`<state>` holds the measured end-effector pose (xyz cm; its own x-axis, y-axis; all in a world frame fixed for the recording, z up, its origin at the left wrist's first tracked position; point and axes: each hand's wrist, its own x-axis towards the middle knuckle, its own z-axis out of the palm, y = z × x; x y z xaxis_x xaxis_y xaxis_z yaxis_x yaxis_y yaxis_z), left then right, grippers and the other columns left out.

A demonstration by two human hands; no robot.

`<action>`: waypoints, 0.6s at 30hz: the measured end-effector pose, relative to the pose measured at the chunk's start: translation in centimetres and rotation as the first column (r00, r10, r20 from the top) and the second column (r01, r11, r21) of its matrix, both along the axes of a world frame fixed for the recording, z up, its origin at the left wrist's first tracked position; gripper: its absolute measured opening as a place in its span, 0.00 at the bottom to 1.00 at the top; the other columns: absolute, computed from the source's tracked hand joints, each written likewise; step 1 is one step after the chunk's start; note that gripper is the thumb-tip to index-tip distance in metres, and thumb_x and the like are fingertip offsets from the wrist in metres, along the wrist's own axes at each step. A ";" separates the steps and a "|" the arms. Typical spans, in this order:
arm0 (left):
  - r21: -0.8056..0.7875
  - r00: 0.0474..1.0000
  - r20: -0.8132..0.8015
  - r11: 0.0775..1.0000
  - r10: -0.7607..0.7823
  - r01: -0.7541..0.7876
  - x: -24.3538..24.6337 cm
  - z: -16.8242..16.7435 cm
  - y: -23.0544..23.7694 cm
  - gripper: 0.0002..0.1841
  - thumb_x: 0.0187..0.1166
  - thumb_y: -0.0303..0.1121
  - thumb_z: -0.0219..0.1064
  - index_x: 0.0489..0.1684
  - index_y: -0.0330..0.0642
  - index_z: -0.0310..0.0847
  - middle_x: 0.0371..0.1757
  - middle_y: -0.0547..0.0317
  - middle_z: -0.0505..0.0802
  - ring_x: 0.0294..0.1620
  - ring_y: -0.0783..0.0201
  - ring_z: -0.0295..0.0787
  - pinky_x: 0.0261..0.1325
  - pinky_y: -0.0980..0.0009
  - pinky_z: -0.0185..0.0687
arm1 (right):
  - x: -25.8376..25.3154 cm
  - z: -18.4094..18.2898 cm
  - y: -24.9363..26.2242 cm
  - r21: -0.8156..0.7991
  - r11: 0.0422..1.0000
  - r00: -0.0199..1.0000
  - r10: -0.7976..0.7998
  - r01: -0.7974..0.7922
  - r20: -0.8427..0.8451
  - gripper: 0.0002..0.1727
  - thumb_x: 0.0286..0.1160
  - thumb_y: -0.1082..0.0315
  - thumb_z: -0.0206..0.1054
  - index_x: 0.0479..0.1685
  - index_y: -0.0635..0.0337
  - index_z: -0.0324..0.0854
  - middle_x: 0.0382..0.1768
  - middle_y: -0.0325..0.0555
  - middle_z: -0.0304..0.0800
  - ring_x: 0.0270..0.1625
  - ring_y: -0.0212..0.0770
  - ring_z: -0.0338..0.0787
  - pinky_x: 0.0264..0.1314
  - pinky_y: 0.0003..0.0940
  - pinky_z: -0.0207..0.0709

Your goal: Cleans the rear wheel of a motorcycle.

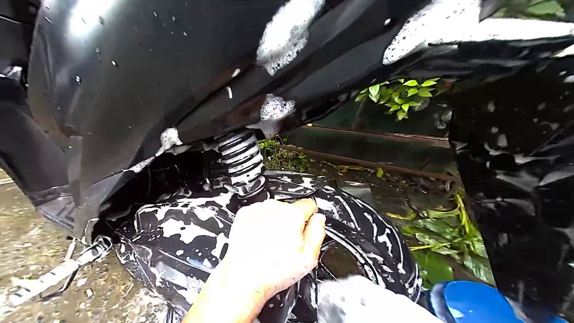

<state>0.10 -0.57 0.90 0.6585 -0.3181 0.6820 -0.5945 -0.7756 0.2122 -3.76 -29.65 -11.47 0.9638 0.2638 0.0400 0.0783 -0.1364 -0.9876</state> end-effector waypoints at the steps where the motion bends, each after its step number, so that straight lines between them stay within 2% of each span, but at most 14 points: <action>1: -0.039 0.999 -0.026 0.999 -0.036 0.035 0.0 0.1 0.3 0.15 0.85 0.47 0.56 0.43 0.63 0.93 0.15 0.78 0.79 0.16 0.76 0.72 0.19 0.69 0.67 | 1.5 0.9 2.3 -0.098 0.995 0.996 0.007 0.002 0.092 0.22 0.79 0.63 0.66 0.68 0.64 0.80 0.59 0.47 0.90 0.61 0.38 0.89 0.68 0.43 0.83; 2: -0.078 0.997 -0.048 0.995 -0.068 0.064 0.0 0.2 0.7 0.15 0.86 0.46 0.56 0.44 0.62 0.93 0.16 0.79 0.80 0.16 0.77 0.73 0.20 0.70 0.68 | 3.1 2.0 5.1 -0.250 0.966 0.990 -0.031 0.064 0.135 0.24 0.73 0.63 0.69 0.67 0.63 0.80 0.57 0.45 0.89 0.60 0.35 0.88 0.66 0.38 0.83; 3: -0.105 0.994 -0.062 0.991 -0.090 0.084 0.0 0.2 0.9 0.15 0.87 0.46 0.57 0.45 0.62 0.93 0.17 0.79 0.81 0.17 0.78 0.73 0.21 0.71 0.69 | 4.6 2.7 7.4 -0.422 0.900 0.989 -0.051 0.106 0.139 0.25 0.73 0.58 0.70 0.66 0.62 0.80 0.58 0.48 0.87 0.62 0.39 0.86 0.67 0.41 0.80; 5: -0.110 0.994 -0.073 0.991 -0.079 0.071 -0.1 0.1 0.8 0.15 0.87 0.46 0.56 0.48 0.63 0.93 0.18 0.79 0.82 0.18 0.78 0.75 0.22 0.70 0.71 | 7.1 1.4 9.4 -0.707 0.697 0.985 0.005 0.120 0.172 0.33 0.82 0.45 0.57 0.77 0.59 0.76 0.76 0.59 0.77 0.81 0.59 0.72 0.82 0.62 0.65; 6: -0.096 0.996 -0.072 0.994 -0.057 0.050 -0.1 0.0 0.7 0.15 0.87 0.47 0.56 0.49 0.64 0.93 0.19 0.79 0.83 0.19 0.78 0.76 0.23 0.69 0.72 | 7.7 0.7 9.8 -0.775 0.615 0.978 0.032 0.142 0.204 0.35 0.85 0.43 0.50 0.80 0.58 0.73 0.81 0.63 0.71 0.85 0.67 0.66 0.83 0.69 0.60; 7: -0.084 0.997 -0.064 0.996 -0.037 0.032 0.0 0.0 0.6 0.16 0.87 0.48 0.55 0.50 0.65 0.93 0.19 0.79 0.83 0.19 0.78 0.76 0.23 0.69 0.72 | 7.9 0.3 9.9 -0.811 0.562 0.976 0.033 0.162 0.217 0.38 0.86 0.40 0.45 0.84 0.59 0.69 0.83 0.65 0.69 0.85 0.70 0.65 0.81 0.72 0.61; 9: -0.057 0.999 -0.041 0.998 -0.017 0.014 0.1 -0.2 0.6 0.17 0.86 0.48 0.54 0.49 0.65 0.94 0.19 0.80 0.83 0.19 0.79 0.76 0.23 0.70 0.72 | 8.3 0.2 9.6 -0.819 0.556 0.981 0.027 0.146 0.194 0.41 0.87 0.36 0.39 0.88 0.56 0.64 0.83 0.62 0.70 0.84 0.63 0.71 0.80 0.68 0.65; 10: -0.045 1.000 -0.029 0.999 -0.003 0.002 0.1 -0.2 0.6 0.17 0.86 0.49 0.54 0.48 0.65 0.94 0.19 0.80 0.84 0.19 0.78 0.76 0.23 0.70 0.71 | 8.7 0.5 9.4 -0.821 0.558 0.986 0.023 0.122 0.162 0.40 0.87 0.35 0.38 0.87 0.53 0.63 0.80 0.59 0.73 0.81 0.59 0.76 0.77 0.65 0.71; 13: 0.027 0.996 -0.017 0.996 0.086 -0.085 0.1 -0.2 -0.3 0.18 0.86 0.52 0.54 0.46 0.69 0.94 0.21 0.80 0.87 0.22 0.76 0.81 0.23 0.65 0.74 | 9.3 1.9 9.8 -0.846 0.530 0.997 0.007 0.058 0.073 0.31 0.90 0.41 0.43 0.76 0.52 0.73 0.69 0.58 0.83 0.73 0.59 0.82 0.70 0.67 0.74; 15: 0.067 0.992 -0.037 0.990 0.123 -0.120 0.3 0.1 -0.8 0.17 0.85 0.53 0.54 0.46 0.71 0.93 0.20 0.80 0.85 0.21 0.76 0.81 0.23 0.65 0.73 | 9.0 1.6 9.8 -0.834 0.543 0.992 0.011 0.098 0.123 0.30 0.90 0.45 0.43 0.77 0.54 0.73 0.68 0.59 0.84 0.71 0.61 0.84 0.67 0.68 0.76; 18: 0.051 0.994 -0.062 0.995 0.092 -0.089 0.5 0.0 -0.6 0.17 0.85 0.55 0.54 0.46 0.73 0.93 0.18 0.82 0.83 0.19 0.78 0.78 0.20 0.66 0.73 | 6.2 -1.1 7.9 -0.655 0.749 0.964 0.095 0.095 0.248 0.33 0.92 0.45 0.41 0.85 0.56 0.68 0.78 0.57 0.78 0.81 0.52 0.78 0.81 0.57 0.71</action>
